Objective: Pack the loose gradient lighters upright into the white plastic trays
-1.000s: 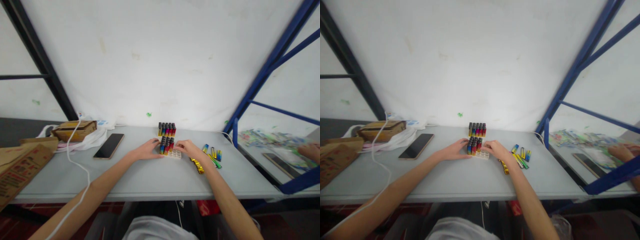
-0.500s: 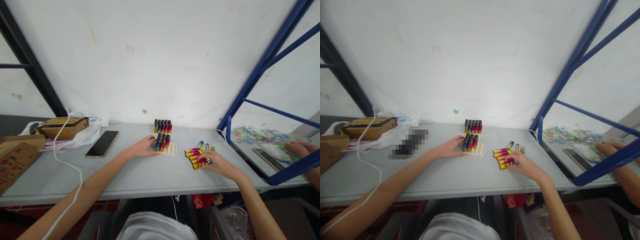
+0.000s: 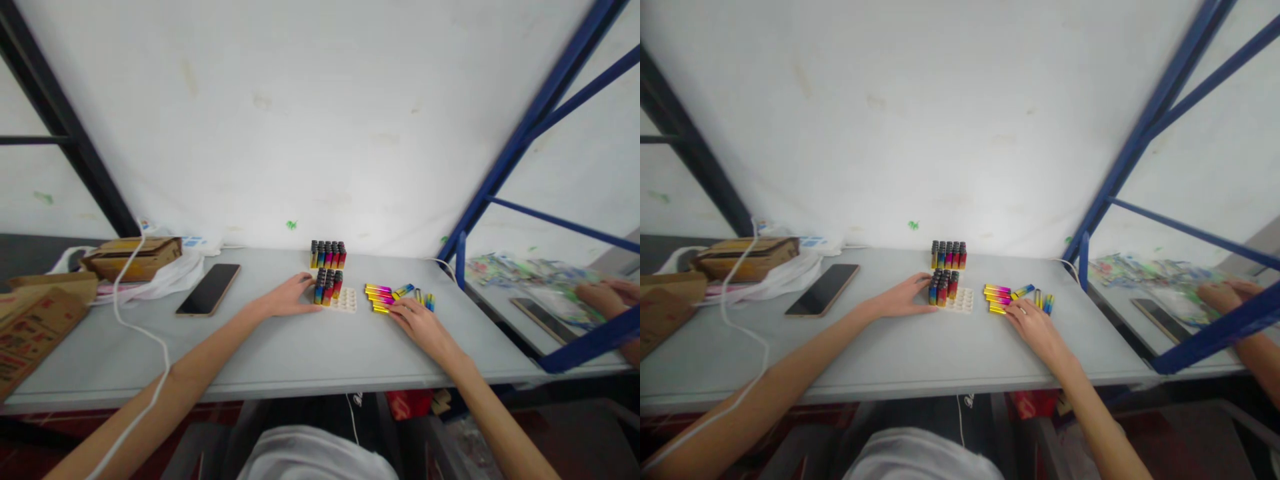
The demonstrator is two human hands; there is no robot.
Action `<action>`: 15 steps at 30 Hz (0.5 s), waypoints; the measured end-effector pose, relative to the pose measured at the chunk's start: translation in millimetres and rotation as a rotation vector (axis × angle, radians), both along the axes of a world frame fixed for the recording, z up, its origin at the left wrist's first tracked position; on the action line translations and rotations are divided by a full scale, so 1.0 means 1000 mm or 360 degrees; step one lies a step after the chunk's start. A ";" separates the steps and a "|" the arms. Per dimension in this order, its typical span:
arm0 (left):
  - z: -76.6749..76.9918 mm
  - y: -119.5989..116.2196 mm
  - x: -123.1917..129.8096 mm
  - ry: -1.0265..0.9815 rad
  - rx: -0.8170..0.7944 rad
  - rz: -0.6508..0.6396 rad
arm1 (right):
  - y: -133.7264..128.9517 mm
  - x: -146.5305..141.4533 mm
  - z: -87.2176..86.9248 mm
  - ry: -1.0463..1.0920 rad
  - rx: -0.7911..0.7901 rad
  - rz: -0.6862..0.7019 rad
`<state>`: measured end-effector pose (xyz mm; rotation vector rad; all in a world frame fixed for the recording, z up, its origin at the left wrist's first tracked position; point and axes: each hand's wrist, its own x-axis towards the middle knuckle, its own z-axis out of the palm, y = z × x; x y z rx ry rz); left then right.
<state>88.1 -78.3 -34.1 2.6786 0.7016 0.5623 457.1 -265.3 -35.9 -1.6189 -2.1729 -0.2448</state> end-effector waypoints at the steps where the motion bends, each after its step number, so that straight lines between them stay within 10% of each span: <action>1: 0.000 0.000 0.000 0.0000 0.0003 0.0002 | 0.001 0.000 0.000 -0.0009 0.0002 -0.0008; 15: -0.001 0.001 0.001 0.0012 -0.0063 0.0014 | 0.066 -0.025 0.061 0.1308 0.0114 -0.0142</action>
